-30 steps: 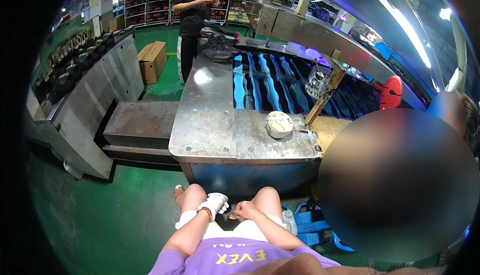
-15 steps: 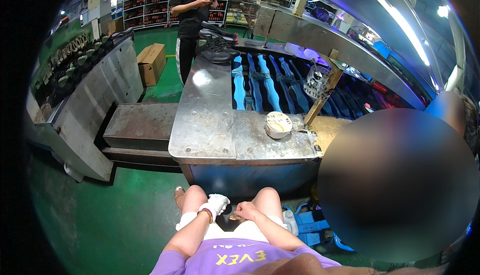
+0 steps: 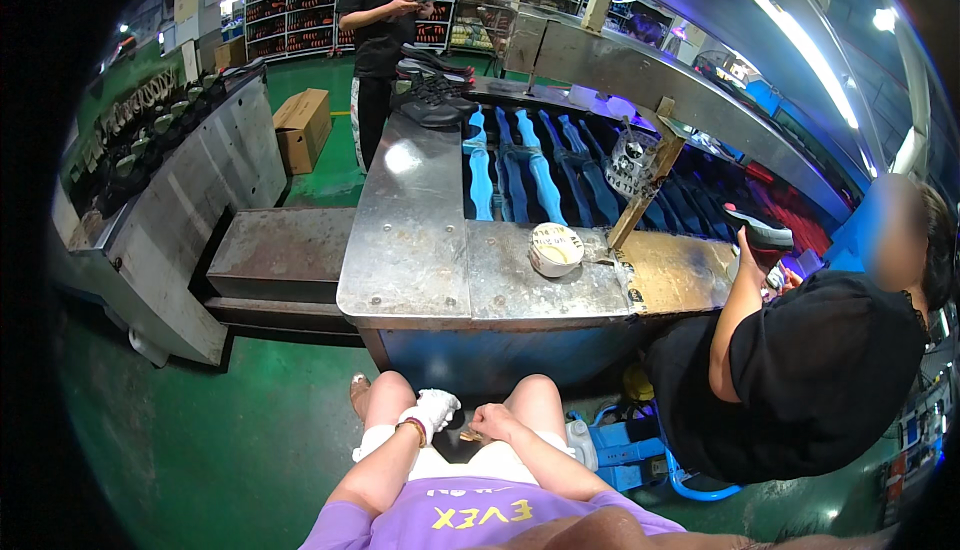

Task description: The person applies glue to the edges of shoe soles using a small brush. They repeatedly dip the brush into a container of adhesive and carefully coat the perimeter of each sole before placing it on the table.

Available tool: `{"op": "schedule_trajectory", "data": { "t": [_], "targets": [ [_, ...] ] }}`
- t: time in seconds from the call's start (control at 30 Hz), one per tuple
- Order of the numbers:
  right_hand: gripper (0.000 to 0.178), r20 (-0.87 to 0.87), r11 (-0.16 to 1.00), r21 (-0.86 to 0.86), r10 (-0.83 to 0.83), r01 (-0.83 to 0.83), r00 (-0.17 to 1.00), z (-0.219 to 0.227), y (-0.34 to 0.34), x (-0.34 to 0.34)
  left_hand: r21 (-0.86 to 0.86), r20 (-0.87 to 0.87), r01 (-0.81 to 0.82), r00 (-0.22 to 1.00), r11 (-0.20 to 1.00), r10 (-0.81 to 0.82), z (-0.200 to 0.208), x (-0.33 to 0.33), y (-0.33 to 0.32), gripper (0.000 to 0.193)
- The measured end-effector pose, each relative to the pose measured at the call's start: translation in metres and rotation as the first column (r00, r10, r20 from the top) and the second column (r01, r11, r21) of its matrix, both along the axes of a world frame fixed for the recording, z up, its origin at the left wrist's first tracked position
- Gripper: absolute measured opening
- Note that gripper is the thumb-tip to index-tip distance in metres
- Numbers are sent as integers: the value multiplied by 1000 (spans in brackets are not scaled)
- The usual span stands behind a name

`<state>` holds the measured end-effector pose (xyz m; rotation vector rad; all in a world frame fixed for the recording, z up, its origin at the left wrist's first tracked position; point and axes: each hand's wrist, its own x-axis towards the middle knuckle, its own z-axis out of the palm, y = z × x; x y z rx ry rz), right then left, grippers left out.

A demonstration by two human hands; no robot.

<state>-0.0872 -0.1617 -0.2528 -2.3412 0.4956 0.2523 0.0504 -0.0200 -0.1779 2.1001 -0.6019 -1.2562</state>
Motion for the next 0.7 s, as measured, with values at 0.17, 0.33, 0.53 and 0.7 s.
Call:
{"op": "schedule_trajectory", "data": {
  "t": [0.17,0.33,0.53,0.7],
  "targets": [
    [26,-12,1000,3,6,-6,1000,2,0,0,-55,-101,-114,989,992,108,7,-3,4,29],
    [26,0,1000,-5,1,-1,1000,2,1,0,-52,33,45,999,998,-43,0,0,3,30],
    [26,11,1000,-14,17,-17,1000,0,1,2,-23,32,76,997,997,-75,-9,2,0,29],
    [26,-5,1000,-5,9,-9,1000,2,1,2,-59,8,64,998,996,-64,-9,0,-1,28]
  ]
}}
